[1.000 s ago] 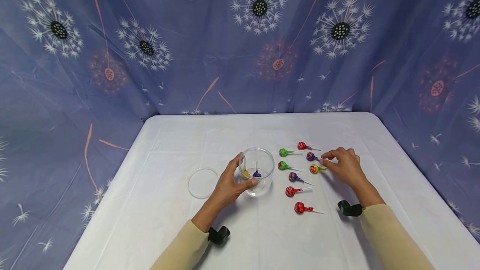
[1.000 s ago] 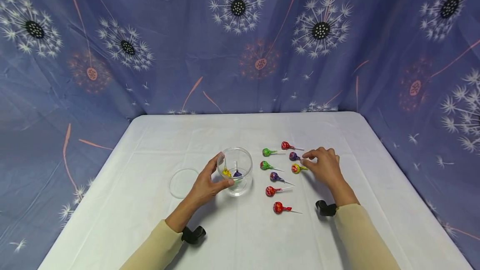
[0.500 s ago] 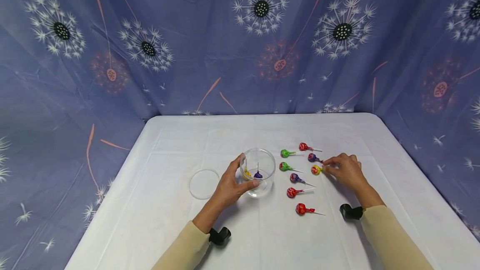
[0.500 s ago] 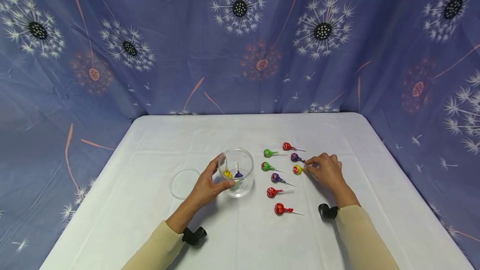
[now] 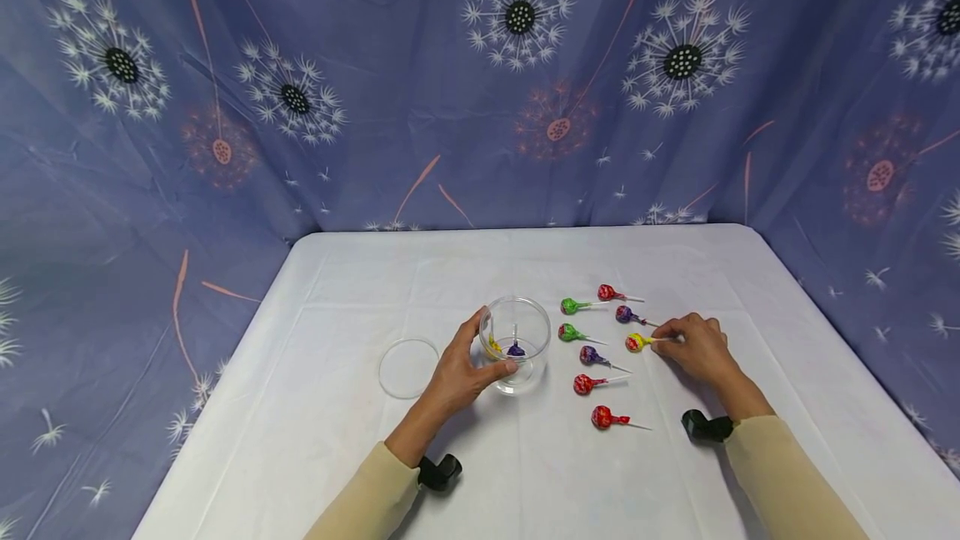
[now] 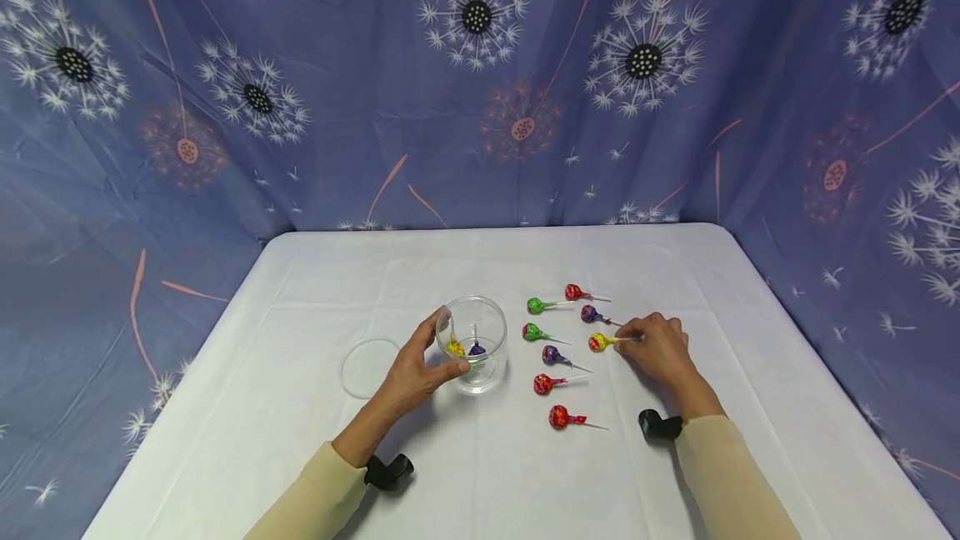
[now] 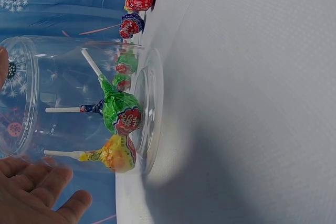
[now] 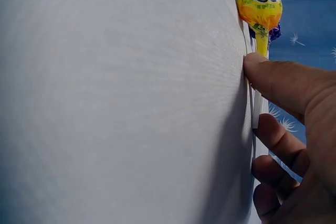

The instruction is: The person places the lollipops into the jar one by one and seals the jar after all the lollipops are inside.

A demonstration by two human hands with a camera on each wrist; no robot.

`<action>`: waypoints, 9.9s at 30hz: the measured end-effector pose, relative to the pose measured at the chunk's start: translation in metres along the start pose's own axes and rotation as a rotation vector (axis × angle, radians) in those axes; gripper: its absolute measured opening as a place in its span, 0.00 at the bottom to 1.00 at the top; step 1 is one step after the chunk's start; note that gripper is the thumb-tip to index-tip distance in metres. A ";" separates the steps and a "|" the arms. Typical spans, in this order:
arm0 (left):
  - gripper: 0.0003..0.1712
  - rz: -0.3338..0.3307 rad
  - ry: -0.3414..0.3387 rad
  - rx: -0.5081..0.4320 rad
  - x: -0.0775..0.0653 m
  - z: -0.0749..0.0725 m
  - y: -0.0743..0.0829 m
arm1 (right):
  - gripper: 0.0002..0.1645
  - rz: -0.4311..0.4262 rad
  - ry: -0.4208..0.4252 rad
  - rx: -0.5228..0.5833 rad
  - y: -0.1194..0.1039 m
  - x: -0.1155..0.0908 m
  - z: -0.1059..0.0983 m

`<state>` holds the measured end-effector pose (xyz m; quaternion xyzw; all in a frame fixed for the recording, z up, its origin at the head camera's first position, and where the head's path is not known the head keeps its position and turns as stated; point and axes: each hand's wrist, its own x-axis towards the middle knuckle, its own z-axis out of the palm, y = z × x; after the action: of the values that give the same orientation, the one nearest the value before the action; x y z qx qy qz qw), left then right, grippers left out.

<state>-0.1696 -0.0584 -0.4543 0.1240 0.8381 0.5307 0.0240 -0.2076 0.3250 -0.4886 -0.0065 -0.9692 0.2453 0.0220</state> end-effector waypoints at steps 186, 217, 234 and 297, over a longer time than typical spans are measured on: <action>0.54 -0.007 -0.030 0.010 0.001 -0.003 0.000 | 0.11 0.089 0.096 0.163 -0.003 0.021 0.007; 0.54 -0.009 -0.028 0.019 0.001 -0.004 -0.001 | 0.17 -0.188 0.200 0.487 -0.105 0.013 -0.026; 0.53 0.009 -0.026 0.011 0.001 -0.005 0.000 | 0.07 -0.369 0.118 0.519 -0.174 0.001 -0.024; 0.53 0.009 -0.021 0.010 -0.004 -0.007 -0.001 | 0.15 -0.242 0.210 0.296 -0.117 0.041 -0.025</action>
<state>-0.1673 -0.0655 -0.4527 0.1331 0.8400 0.5252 0.0297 -0.2479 0.2355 -0.4092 0.0876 -0.9088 0.3782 0.1526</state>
